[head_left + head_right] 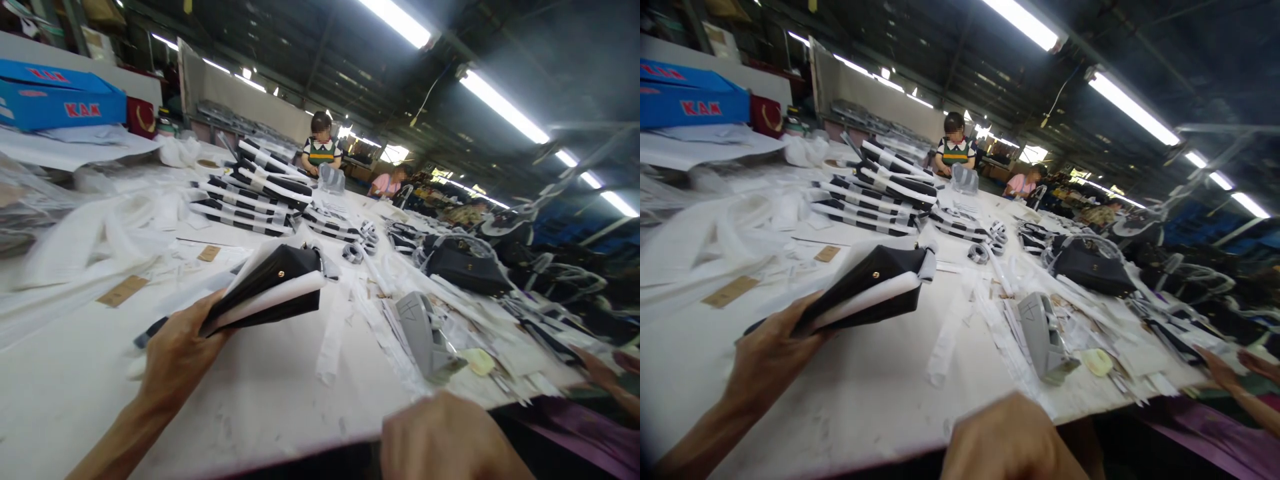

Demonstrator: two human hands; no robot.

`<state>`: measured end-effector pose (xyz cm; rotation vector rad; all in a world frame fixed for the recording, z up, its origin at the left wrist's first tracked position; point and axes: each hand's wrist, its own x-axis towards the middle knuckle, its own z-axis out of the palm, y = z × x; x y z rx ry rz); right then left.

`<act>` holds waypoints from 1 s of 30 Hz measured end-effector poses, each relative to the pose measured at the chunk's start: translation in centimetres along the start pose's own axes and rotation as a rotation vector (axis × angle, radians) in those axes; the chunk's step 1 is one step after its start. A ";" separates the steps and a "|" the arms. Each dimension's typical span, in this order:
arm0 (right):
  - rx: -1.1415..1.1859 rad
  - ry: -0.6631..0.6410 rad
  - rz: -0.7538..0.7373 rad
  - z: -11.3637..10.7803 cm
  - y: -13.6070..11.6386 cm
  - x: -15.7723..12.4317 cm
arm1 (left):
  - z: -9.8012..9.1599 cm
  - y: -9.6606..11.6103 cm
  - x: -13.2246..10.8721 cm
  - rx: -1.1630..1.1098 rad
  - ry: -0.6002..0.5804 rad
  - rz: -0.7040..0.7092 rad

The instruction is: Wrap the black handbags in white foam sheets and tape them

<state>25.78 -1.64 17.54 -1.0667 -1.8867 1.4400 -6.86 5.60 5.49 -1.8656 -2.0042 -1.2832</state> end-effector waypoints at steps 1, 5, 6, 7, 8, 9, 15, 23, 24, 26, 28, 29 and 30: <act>-0.021 0.125 0.043 -0.2 1.1 1.1 | -0.1 0.1 0.0 -0.005 -0.004 -0.004; -0.272 0.461 0.260 -0.1 7.8 5.9 | -0.1 -0.1 0.0 0.000 -0.021 -0.023; -0.349 0.481 0.309 0.1 9.6 6.8 | 0.0 -0.2 -0.1 0.004 -0.025 -0.026; -0.447 0.503 0.344 0.3 11.3 7.4 | 0.1 -0.3 -0.1 0.008 -0.023 -0.027; -0.542 0.518 0.365 0.4 12.7 7.8 | 0.2 -0.5 -0.2 0.010 -0.023 -0.025; -0.624 0.528 0.373 0.4 13.8 8.0 | 0.3 -0.6 -0.2 0.012 -0.022 -0.021; -0.712 0.466 0.382 -0.6 15.6 8.0 | 0.3 -0.7 -0.3 0.025 -0.040 -0.020; -0.824 0.533 0.665 -3.3 14.6 8.1 | -0.6 0.6 0.1 -0.012 -0.051 -0.028; -0.847 0.546 0.700 -3.5 14.5 8.4 | -0.6 0.6 0.1 -0.011 -0.048 -0.024; -0.882 0.562 0.737 -3.7 14.3 9.3 | -0.5 0.7 0.1 -0.009 -0.040 -0.011; -0.900 0.574 0.729 -3.4 14.2 10.4 | -0.4 0.7 0.0 -0.006 -0.035 0.006; -0.892 0.569 0.717 -3.2 14.2 11.0 | -0.3 0.7 -0.1 -0.005 -0.031 0.017; -0.870 0.556 0.707 -2.9 14.2 11.6 | -0.2 0.6 -0.2 -0.004 -0.030 0.027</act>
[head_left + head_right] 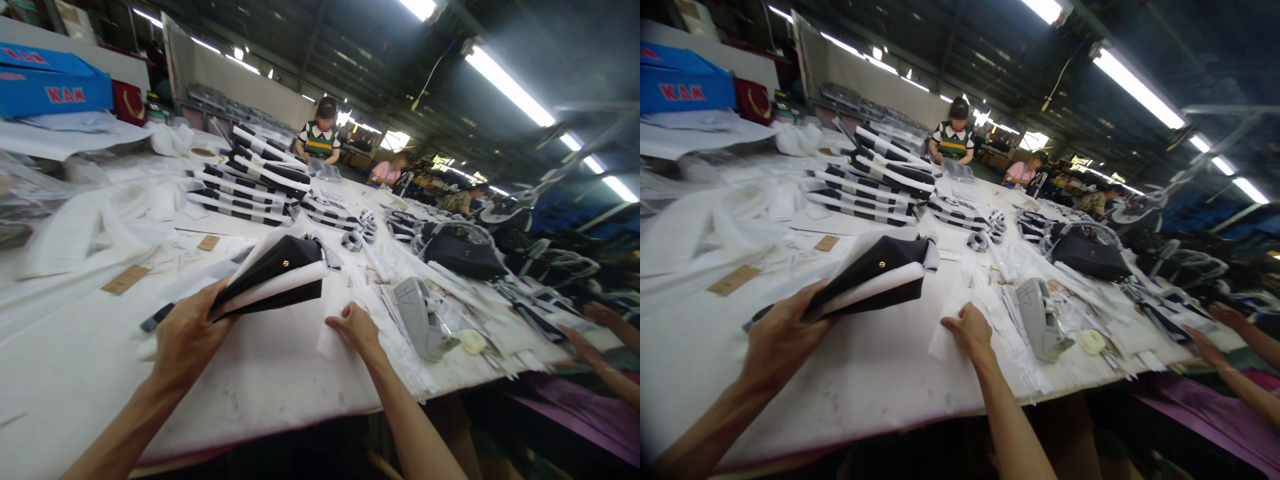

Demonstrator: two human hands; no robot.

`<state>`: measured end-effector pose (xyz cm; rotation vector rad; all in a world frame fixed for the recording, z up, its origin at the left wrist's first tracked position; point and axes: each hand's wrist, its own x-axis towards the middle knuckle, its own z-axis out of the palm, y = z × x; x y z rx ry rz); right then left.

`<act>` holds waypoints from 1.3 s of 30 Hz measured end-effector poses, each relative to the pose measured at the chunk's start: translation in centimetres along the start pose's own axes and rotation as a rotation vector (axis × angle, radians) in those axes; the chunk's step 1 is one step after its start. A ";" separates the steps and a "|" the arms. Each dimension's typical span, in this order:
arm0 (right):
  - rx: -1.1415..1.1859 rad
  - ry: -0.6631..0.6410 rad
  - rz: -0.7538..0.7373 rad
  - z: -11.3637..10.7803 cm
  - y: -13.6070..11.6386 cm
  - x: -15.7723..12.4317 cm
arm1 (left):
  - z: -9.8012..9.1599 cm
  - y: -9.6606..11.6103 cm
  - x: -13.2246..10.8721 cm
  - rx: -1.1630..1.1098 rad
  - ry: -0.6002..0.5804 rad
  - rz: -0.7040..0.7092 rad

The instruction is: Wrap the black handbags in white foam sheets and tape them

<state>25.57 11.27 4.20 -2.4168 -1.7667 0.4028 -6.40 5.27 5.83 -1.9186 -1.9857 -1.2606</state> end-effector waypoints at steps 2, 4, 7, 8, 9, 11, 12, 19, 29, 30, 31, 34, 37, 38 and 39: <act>0.052 -0.055 -0.024 0.5 -0.8 0.2 | 0.2 -0.1 -0.1 0.002 0.004 0.011; 0.079 -0.088 -0.049 0.7 -1.0 0.4 | 0.3 -0.2 -0.1 0.002 0.003 0.006; 0.019 -0.056 -0.064 0.3 0.0 0.6 | 0.4 -0.4 -0.1 0.000 -0.002 -0.018; -0.014 -0.040 -0.054 0.1 0.5 0.7 | 0.4 -0.5 -0.1 -0.003 -0.001 -0.025; -0.041 -0.029 -0.037 -0.2 1.1 0.8 | 0.4 -0.5 -0.1 -0.007 0.002 -0.029; -0.070 -0.032 0.001 -0.8 1.9 1.1 | 0.5 -0.6 -0.1 -0.016 0.008 -0.030; -0.072 -0.042 0.015 -1.1 2.1 1.2 | 0.5 -0.6 -0.1 -0.019 0.013 -0.027; 0.005 -0.094 -0.017 -0.2 -0.7 1.0 | 0.8 -0.5 -0.3 -0.012 0.035 0.044; 0.217 -0.066 -0.089 -1.0 3.9 2.9 | 0.2 -0.7 0.0 -0.011 0.008 -0.026; 0.242 -0.046 -0.080 -1.7 4.9 3.2 | 0.2 -0.7 0.0 -0.011 0.008 -0.028; 0.261 -0.026 -0.072 -2.5 6.0 3.4 | 0.2 -0.8 0.0 -0.011 0.010 -0.030; 0.468 0.124 -0.047 -5.2 8.6 4.1 | 0.2 -0.7 0.1 -0.022 0.006 -0.045; 0.895 0.385 0.015 -8.2 8.8 5.1 | -0.1 -0.6 0.4 -0.046 -0.022 -0.092; 1.030 0.428 0.028 -9.2 8.0 5.4 | -0.3 -0.6 0.5 -0.052 -0.033 -0.117; 1.138 0.426 0.023 -10.0 6.8 5.6 | -0.5 -0.5 0.6 -0.057 -0.039 -0.144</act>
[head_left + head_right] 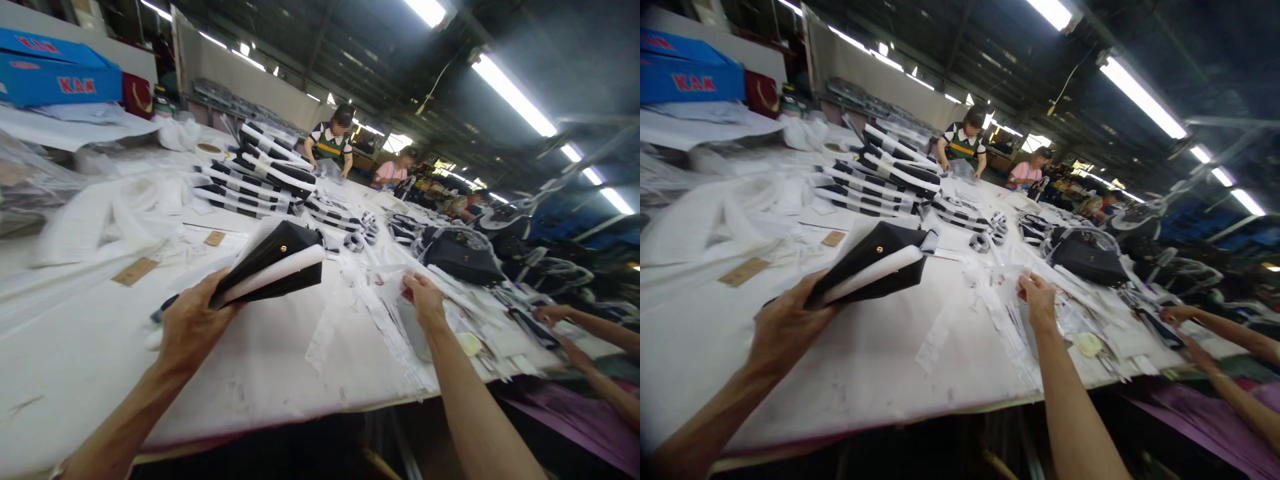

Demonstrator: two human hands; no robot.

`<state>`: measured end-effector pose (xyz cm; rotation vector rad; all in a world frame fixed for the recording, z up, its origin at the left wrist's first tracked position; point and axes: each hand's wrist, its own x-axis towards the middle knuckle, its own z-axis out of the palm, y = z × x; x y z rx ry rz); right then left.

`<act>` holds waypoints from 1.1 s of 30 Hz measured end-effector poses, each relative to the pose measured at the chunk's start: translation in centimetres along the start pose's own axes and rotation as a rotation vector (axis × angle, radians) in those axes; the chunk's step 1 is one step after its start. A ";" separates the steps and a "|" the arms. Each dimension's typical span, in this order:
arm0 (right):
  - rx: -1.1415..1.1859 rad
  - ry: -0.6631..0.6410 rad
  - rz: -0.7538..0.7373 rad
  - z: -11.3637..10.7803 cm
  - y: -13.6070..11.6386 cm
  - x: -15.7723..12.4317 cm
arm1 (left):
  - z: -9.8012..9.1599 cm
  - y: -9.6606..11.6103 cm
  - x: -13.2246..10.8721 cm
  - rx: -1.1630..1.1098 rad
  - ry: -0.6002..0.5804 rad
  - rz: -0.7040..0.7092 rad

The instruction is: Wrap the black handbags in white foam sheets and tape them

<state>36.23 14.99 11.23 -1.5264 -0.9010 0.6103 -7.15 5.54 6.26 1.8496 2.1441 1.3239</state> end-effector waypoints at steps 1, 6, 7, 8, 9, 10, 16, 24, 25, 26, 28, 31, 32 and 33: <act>0.097 -0.037 0.016 1.2 -1.2 -0.1 | -0.2 0.1 0.1 -0.006 -0.003 -0.027; 0.402 -0.446 -0.063 9.7 -4.7 -5.7 | -0.8 0.5 0.5 -0.042 -0.004 -0.095; 0.342 -0.590 -0.072 11.3 -4.5 -7.6 | -0.8 0.5 0.6 -0.049 -0.002 -0.096; 0.231 -0.761 -0.067 12.7 -4.0 -9.5 | -0.8 0.5 0.6 -0.055 0.004 -0.096; 0.097 -0.950 -0.046 13.8 -3.2 -11.4 | -0.8 0.4 0.6 -0.062 0.009 -0.095; -0.025 -1.090 -0.040 14.5 -2.3 -13.1 | -0.7 0.4 0.7 -0.069 0.015 -0.095; -0.537 -0.889 -0.548 12.5 4.7 -16.6 | -0.8 0.1 0.7 -0.067 0.021 -0.100; -0.755 -0.553 -0.570 4.1 9.2 -11.4 | -0.5 -0.2 0.8 -0.101 0.041 -0.138; -0.775 -0.557 -0.556 3.9 9.0 -11.1 | -0.5 -0.2 0.8 -0.106 0.045 -0.142; -0.794 -0.565 -0.540 3.9 8.8 -10.9 | -0.5 -0.1 0.8 -0.109 0.049 -0.144; -0.814 -0.593 -0.491 4.5 8.1 -11.0 | -0.5 -0.1 0.8 -0.111 0.053 -0.146; -0.805 -0.669 -0.387 5.4 7.5 -10.9 | -0.5 0.0 0.7 -0.103 0.051 -0.151; -0.820 -0.685 -0.380 5.3 7.4 -10.6 | -0.5 0.0 0.8 -0.104 0.052 -0.156; -0.861 -0.682 -0.396 4.9 7.2 -10.0 | -0.5 0.0 0.8 -0.109 0.054 -0.159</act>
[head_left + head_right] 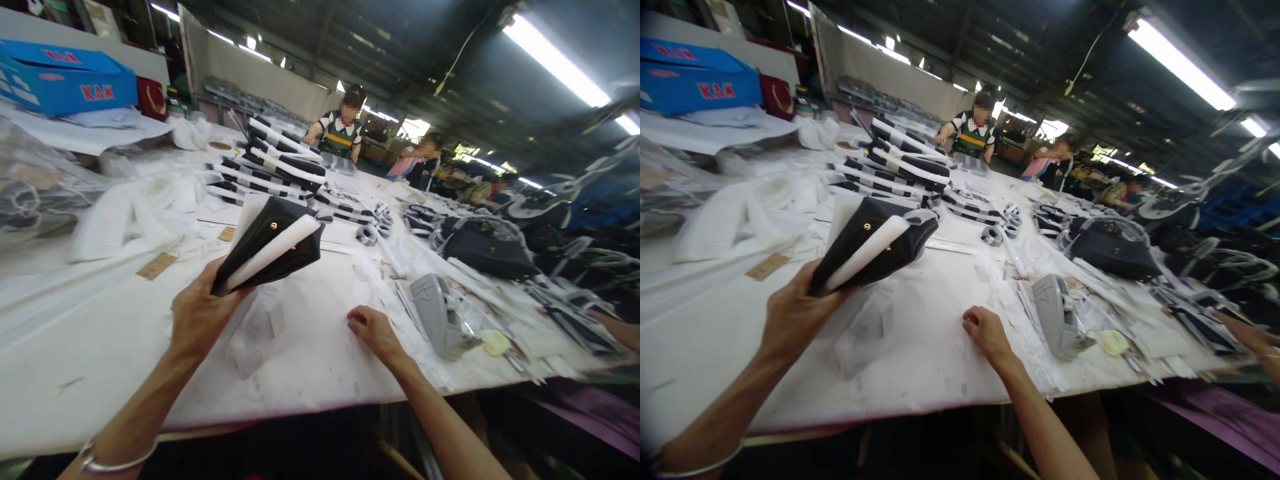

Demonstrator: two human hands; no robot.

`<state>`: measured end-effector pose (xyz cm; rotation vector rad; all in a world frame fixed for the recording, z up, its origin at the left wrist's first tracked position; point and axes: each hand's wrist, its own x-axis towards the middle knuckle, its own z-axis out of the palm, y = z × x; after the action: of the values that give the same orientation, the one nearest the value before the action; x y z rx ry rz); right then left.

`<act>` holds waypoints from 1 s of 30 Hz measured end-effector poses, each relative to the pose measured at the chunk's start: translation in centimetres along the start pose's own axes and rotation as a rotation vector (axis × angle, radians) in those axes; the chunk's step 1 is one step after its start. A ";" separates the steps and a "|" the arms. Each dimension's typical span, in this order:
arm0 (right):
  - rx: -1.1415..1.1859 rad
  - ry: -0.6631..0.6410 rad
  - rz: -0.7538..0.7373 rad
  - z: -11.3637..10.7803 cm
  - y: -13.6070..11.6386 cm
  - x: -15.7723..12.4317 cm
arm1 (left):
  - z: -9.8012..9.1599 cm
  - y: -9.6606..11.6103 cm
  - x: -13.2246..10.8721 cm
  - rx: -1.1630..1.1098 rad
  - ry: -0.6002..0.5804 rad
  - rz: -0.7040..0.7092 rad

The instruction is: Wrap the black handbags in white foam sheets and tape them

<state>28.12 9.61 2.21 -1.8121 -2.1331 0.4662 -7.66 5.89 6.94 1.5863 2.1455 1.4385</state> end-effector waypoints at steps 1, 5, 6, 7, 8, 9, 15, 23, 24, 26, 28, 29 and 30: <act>-0.087 0.014 0.006 -0.7 0.8 0.1 | 0.0 0.0 0.0 -0.007 0.000 -0.002; -0.515 0.122 0.145 -4.7 4.4 0.0 | -0.2 0.1 0.1 -0.040 -0.003 -0.018; -0.567 0.154 0.171 -5.5 4.7 -0.1 | -0.2 0.2 0.1 -0.049 -0.004 -0.024; -0.579 0.187 0.162 -6.0 4.4 -0.2 | -0.2 0.2 0.0 -0.054 -0.004 -0.029; -0.549 0.220 0.112 -6.0 3.6 -0.3 | -0.2 0.3 0.0 -0.058 -0.004 -0.033; -0.486 0.250 0.030 -5.6 2.2 -0.5 | -0.2 0.3 0.0 -0.059 -0.006 -0.035; 0.019 0.010 -0.673 3.4 -11.6 -2.0 | -0.2 0.4 0.0 -0.049 -0.021 -0.025; 0.022 0.120 -0.580 5.0 -11.6 -1.0 | -0.4 0.1 0.4 -0.038 -0.022 -0.025; 0.018 0.173 -0.431 3.7 -10.5 -0.6 | -0.4 0.1 0.4 -0.036 -0.024 -0.024; 0.061 0.223 -0.085 0.8 -8.4 -0.1 | -0.3 0.2 0.3 -0.034 -0.034 -0.030; 0.173 0.190 0.208 -1.5 -6.4 0.0 | -0.4 0.4 0.2 -0.029 -0.050 -0.040; 0.240 0.160 0.300 -2.2 -5.5 -0.3 | -0.4 0.5 0.2 -0.026 -0.055 -0.040; 0.307 0.138 0.359 -2.6 -4.5 -0.8 | -0.4 0.6 0.2 -0.021 -0.059 -0.038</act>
<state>25.35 8.27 6.54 -1.9784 -1.5498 0.6874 -7.60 5.78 7.67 1.5517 2.1094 1.3805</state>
